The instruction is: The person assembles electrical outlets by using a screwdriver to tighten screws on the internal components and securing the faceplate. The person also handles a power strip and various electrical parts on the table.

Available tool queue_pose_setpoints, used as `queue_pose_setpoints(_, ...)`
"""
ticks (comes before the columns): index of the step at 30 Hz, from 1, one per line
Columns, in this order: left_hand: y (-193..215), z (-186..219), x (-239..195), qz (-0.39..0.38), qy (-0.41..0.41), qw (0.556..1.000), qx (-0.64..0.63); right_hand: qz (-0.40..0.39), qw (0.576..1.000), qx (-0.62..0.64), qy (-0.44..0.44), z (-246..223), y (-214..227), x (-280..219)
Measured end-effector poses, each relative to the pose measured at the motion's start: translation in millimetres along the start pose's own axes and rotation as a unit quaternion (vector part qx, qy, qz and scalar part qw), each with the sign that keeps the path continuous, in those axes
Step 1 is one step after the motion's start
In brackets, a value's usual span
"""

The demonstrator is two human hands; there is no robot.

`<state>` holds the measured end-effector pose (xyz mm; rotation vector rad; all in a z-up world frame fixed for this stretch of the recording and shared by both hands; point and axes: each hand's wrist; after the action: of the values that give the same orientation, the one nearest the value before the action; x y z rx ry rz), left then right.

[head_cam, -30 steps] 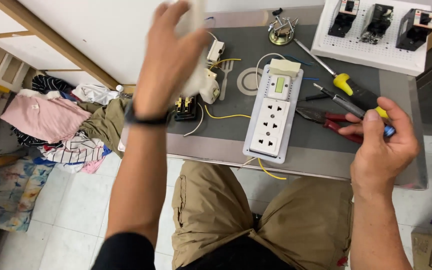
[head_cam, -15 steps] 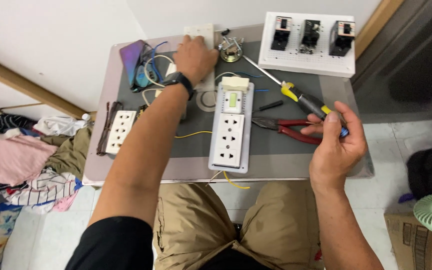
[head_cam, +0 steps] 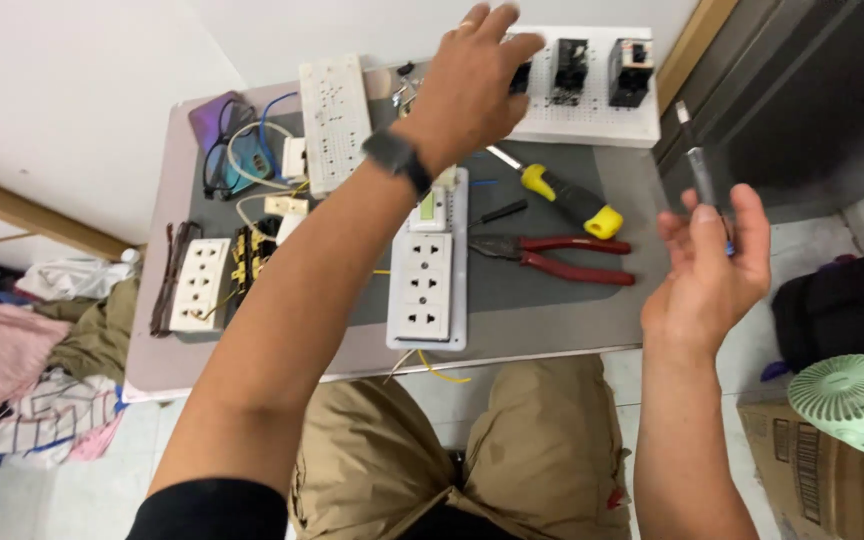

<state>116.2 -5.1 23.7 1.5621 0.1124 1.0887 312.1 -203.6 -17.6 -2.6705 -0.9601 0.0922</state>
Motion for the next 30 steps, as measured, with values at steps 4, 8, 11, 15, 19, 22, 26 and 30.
queue_pose_setpoints(4,-22.6,-12.1,60.2,-0.260,0.072,0.963,-0.017,0.043,0.997,0.041,-0.058,-1.2,-2.0,21.7)
queue_pose_setpoints(8,-13.9,-6.5,79.3,-0.394,0.123,0.909,0.055,0.014,0.997,-0.051,-0.051,-4.8,-4.5,10.7)
queue_pose_setpoints(11,-3.1,3.9,90.2,-0.406,0.162,0.898,-0.047,-0.011,0.997,-0.074,-0.029,-11.0,-2.3,7.1)
queue_pose_setpoints(15,-26.2,-9.0,90.4,-0.364,0.102,0.926,-0.013,-0.033,0.996,-0.074,-0.029,-10.1,-2.5,6.4)
queue_pose_setpoints(19,71.7,45.6,88.9,-0.489,0.212,0.846,-0.009,-0.010,0.997,-0.069,-0.044,-14.0,-5.5,2.5)
queue_pose_setpoints(22,76.6,37.5,75.9,-0.501,0.201,0.842,0.000,-0.021,0.997,-0.065,-0.042,-7.5,-1.7,3.5)
queue_pose_setpoints(26,54.7,13.9,72.0,-0.434,0.111,0.894,-0.011,-0.019,0.997,-0.066,-0.047,-14.4,-4.7,1.1)
queue_pose_setpoints(30,56.5,10.1,84.8,-0.380,0.160,0.908,-0.079,-0.005,0.998,-0.051,-0.041,-12.4,-4.1,1.0)
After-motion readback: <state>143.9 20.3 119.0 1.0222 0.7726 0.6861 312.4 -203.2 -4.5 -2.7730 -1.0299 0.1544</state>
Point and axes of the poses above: each hand's wrist, its own x-axis towards the middle knuckle, its own y-axis out of the back of the hand, z = x × y, and after that the axes turned 6 degrees about -x, right-handed
